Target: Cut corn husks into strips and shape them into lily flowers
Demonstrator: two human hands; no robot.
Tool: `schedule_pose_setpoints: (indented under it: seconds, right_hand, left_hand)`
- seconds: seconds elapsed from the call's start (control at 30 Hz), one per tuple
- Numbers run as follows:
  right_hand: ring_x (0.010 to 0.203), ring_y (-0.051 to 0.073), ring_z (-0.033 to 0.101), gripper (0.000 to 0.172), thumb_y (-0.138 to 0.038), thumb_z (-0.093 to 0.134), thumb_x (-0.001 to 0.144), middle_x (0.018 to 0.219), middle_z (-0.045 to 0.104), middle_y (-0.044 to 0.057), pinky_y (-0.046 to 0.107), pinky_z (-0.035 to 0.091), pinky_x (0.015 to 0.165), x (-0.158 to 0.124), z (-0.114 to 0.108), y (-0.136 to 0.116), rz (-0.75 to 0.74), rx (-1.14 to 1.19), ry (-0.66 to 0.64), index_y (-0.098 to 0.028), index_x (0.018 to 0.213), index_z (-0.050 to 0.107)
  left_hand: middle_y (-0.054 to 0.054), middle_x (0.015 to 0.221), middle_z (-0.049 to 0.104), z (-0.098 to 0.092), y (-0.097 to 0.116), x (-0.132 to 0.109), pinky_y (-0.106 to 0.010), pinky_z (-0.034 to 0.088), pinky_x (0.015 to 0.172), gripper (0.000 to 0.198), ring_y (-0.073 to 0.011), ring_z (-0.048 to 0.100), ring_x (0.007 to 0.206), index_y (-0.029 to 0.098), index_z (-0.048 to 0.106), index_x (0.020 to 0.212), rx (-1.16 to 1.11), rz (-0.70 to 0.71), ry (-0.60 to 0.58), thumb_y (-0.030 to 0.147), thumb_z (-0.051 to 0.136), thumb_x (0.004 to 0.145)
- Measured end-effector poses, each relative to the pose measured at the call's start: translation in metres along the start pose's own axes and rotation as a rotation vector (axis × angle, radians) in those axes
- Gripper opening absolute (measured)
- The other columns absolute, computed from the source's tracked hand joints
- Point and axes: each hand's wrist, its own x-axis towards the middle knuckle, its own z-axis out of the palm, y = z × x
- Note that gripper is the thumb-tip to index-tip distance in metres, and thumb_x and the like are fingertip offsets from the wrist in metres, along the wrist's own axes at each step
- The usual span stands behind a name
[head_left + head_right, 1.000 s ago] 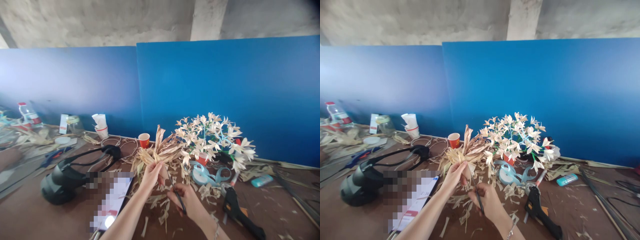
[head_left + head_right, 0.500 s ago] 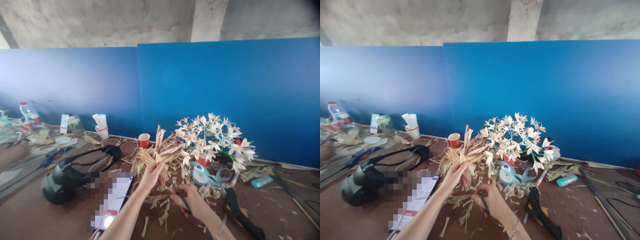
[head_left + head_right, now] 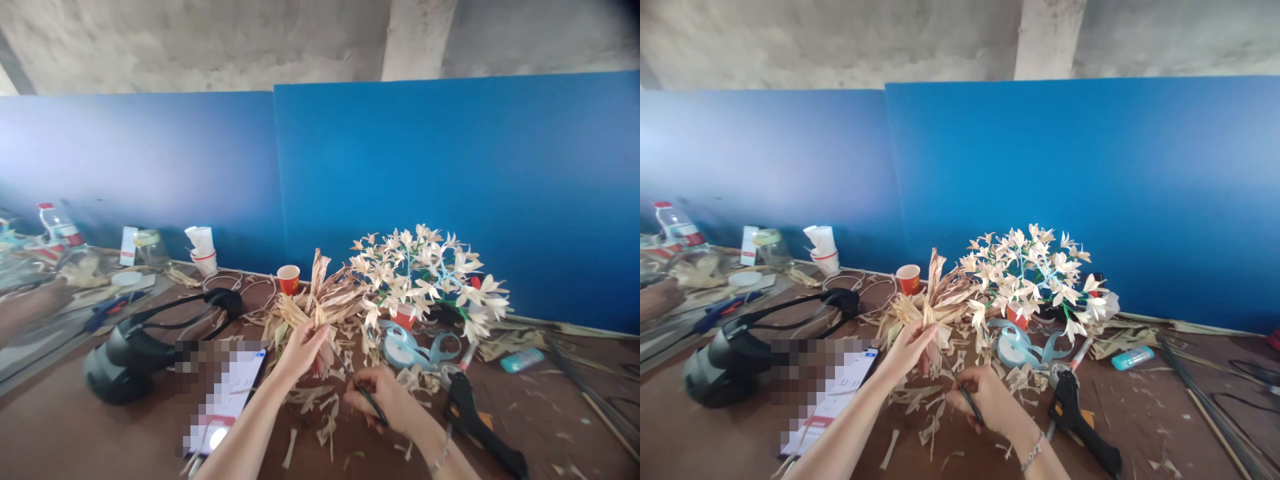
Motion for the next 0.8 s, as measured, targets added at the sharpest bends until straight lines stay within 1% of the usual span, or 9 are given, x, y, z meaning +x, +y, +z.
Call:
schedule_pose_setpoints:
  seconds: [0.17,0.3,0.43,0.5,0.6,0.8]
  right_hand:
    - [0.03,0.005,0.038,0.023,-0.038,0.058,0.072,0.039,0.044,-0.007,0.014,0.03,0.03,0.0025,-0.002,0.0055,-0.006,-0.016,0.0,-0.015,0.073,0.056]
    - [0.03,0.005,0.038,0.023,-0.037,0.057,0.072,0.04,0.045,-0.007,0.014,0.03,0.03,0.0017,-0.0027,0.0045,-0.007,-0.031,0.01,-0.015,0.073,0.057]
    - [0.033,0.006,0.042,0.026,-0.04,0.06,0.07,0.042,0.048,-0.006,0.015,0.035,0.032,-0.0005,-0.0028,0.0017,0.017,0.003,-0.016,-0.015,0.074,0.057]
    - [0.036,0.007,0.045,0.028,-0.041,0.062,0.069,0.044,0.049,-0.006,0.016,0.039,0.034,-0.0005,-0.0023,0.0022,0.007,0.039,-0.054,-0.015,0.075,0.055]
    - [0.038,0.008,0.047,0.027,-0.04,0.063,0.069,0.045,0.049,-0.006,0.016,0.039,0.035,0.0006,-0.0008,0.0046,-0.021,0.07,-0.095,-0.016,0.073,0.053]
    - [0.036,0.006,0.043,0.027,-0.04,0.063,0.069,0.045,0.048,-0.007,0.015,0.037,0.033,0.0006,0.0025,0.0019,-0.016,0.016,-0.048,-0.015,0.071,0.054]
  left_hand:
    - [0.008,0.039,0.048,0.0002,0.0031,-0.0016,-0.015,0.031,0.025,0.033,-0.0099,0.048,0.025,0.018,0.048,0.078,0.005,0.005,-0.005,0.051,0.052,0.077]
    - [0.007,0.039,0.049,0.0009,0.0043,-0.002,-0.014,0.03,0.025,0.033,-0.0096,0.047,0.025,0.018,0.048,0.076,0.005,-0.007,0.004,0.051,0.051,0.076]
    - [0.006,0.04,0.051,0.001,0.0043,-0.0014,-0.015,0.028,0.025,0.034,-0.0101,0.048,0.025,0.018,0.047,0.073,-0.018,-0.013,0.014,0.051,0.053,0.075]
    - [0.005,0.04,0.053,0.0006,0.0035,-0.0009,-0.015,0.028,0.025,0.034,-0.0107,0.048,0.026,0.018,0.048,0.074,-0.04,-0.011,0.038,0.052,0.054,0.074]
    - [0.006,0.039,0.053,-0.0001,0.0021,0.0004,-0.016,0.029,0.025,0.035,-0.0114,0.049,0.026,0.018,0.05,0.08,-0.05,-0.009,0.089,0.052,0.053,0.075]
    - [0.008,0.037,0.046,0.0007,0.0022,0.0022,-0.014,0.027,0.024,0.035,-0.0103,0.047,0.024,0.017,0.051,0.08,-0.052,-0.011,0.136,0.051,0.054,0.074]
